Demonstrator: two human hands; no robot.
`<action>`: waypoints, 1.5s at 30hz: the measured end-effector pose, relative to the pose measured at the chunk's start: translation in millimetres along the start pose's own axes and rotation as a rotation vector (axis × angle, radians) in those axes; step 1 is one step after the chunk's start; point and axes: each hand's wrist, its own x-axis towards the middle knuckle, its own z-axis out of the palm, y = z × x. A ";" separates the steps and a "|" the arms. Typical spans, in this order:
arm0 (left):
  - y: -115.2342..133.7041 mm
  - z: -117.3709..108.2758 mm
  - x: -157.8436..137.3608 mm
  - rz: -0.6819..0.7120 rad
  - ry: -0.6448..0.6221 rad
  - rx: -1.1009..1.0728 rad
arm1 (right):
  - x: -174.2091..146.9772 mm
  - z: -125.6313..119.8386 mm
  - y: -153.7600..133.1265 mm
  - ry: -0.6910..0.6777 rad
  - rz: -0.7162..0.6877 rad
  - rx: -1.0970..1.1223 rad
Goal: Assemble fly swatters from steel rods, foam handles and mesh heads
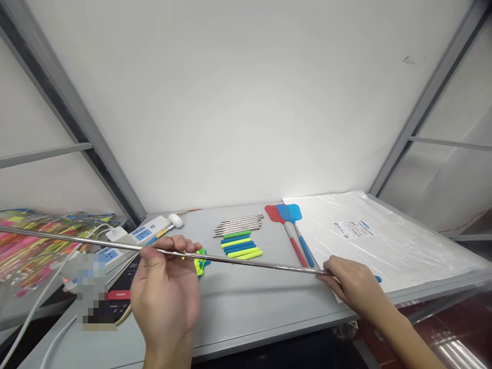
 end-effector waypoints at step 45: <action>-28.6 -5.7 14.0 -0.224 -0.063 0.032 | 0.9 35.4 -32.0 -0.033 0.139 0.206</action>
